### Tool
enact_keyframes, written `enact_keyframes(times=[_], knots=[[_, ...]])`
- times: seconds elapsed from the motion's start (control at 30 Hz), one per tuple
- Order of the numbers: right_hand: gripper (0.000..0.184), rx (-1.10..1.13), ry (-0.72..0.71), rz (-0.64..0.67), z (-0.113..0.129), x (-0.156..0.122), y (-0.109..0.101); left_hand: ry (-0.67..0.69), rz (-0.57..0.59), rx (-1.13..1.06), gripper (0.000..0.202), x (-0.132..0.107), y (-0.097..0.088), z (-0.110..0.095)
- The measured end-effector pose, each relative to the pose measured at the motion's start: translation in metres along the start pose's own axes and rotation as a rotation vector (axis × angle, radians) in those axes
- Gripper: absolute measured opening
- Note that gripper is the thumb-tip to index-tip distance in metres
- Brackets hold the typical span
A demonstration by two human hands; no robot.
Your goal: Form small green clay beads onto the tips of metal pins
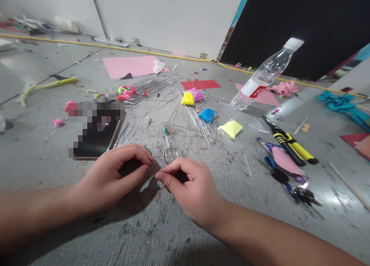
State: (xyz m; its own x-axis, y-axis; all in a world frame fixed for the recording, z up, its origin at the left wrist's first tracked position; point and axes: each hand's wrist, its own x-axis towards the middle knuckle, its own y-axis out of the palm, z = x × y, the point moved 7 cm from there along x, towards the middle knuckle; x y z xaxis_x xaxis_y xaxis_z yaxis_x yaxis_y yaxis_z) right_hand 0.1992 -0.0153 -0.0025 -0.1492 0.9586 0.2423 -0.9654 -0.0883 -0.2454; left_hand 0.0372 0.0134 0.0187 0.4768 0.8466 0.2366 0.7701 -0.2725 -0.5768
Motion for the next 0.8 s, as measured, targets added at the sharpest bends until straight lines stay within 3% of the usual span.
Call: enact_keyframes(times=[0.1, 0.4, 0.53, 0.7, 0.8], knots=[[0.022, -0.005, -0.014, 0.027, 0.002, 0.000, 0.001, 0.025, -0.019, -0.005, 0.010, 0.000, -0.001, -0.001], [0.017, 0.029, -0.030, -0.023, -0.003, -0.001, -0.001, 0.051, -0.073, 0.023, 0.011, -0.003, -0.004, -0.001], [0.017, 0.130, 0.039, -0.033, -0.006, -0.003, 0.000, 0.062, -0.054, 0.000, 0.010, -0.001, -0.002, -0.001], [0.005, 0.232, 0.148, -0.040, -0.011, -0.003, 0.004, 0.032, -0.014, -0.037, 0.012, 0.000, -0.002, -0.002], [0.009, 0.260, 0.188, -0.016, -0.012, -0.002, 0.006, 0.010, 0.043, -0.044, 0.012, 0.000, 0.001, -0.004]])
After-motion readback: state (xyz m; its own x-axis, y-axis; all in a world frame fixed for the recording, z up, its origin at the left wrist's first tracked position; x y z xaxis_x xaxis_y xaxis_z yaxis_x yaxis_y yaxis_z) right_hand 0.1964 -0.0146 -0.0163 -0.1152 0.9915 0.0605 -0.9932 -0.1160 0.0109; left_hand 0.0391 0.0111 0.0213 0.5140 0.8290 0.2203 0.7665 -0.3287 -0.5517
